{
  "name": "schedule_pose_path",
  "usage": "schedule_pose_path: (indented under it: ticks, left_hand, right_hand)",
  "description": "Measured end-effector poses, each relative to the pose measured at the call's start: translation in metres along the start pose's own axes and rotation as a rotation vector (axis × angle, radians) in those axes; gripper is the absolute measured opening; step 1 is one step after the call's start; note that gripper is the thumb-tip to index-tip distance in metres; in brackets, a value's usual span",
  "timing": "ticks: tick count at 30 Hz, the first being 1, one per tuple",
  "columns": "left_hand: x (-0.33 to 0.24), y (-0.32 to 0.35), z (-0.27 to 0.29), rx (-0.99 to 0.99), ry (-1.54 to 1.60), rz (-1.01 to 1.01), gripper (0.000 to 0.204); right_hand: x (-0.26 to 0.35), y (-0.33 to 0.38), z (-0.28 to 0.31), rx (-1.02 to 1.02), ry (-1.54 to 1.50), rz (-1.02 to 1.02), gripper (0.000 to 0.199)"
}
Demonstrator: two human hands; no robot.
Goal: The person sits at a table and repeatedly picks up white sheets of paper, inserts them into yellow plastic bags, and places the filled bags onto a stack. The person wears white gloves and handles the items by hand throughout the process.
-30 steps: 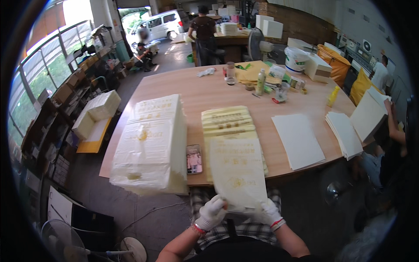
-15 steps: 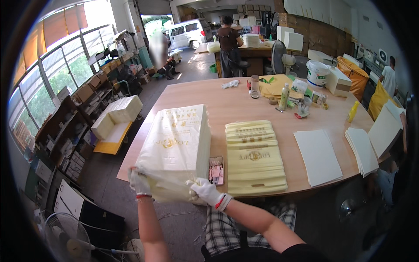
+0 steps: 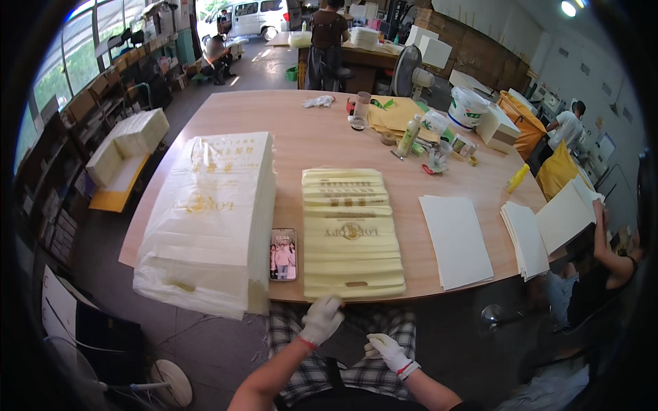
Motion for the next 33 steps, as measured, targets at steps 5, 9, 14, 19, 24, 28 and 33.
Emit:
schedule_pose_path:
  ticks: [5,9,14,19,24,28,33]
  left_hand:
    - [0.021,-0.071,-0.047,0.116,-0.453,-0.004,0.023]
    - [0.037,-0.084,-0.055,0.216,-0.380,-0.012,0.016]
    - [0.033,-0.096,-0.039,0.259,-0.350,-0.169,0.015]
    - [0.015,-0.115,-0.021,0.378,-0.124,-0.023,0.021]
    - [0.015,-0.117,-0.024,0.401,-0.248,-0.176,0.026]
    - [0.053,-0.126,-0.015,0.044,0.221,0.028,0.031]
    - [0.072,-0.189,0.018,-0.108,1.148,0.610,0.024]
  right_hand:
    - [-0.001,0.016,0.028,-0.129,-0.056,0.058,0.034]
    - [0.023,0.014,0.009,-0.078,-0.076,0.099,0.034]
    - [0.072,-0.024,-0.022,0.062,-0.125,0.178,0.034]
    - [0.121,-0.060,-0.051,0.177,-0.438,0.126,0.032]
    - [0.148,-0.080,-0.074,0.086,-0.613,0.296,0.024]
    - [0.144,-0.114,-0.048,-0.216,-0.176,0.499,0.018]
    - [0.181,-0.062,0.004,-0.723,1.076,0.937,0.022]
Point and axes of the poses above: each hand's wrist, its own y-axis away from the middle knuckle, its own z-axis out of the back of the hand, x = y × z, the point moved 5 cm from there along -y, towards the middle knuckle, and after that the axes turned 2 degrees about y, right-handed, at the moved point
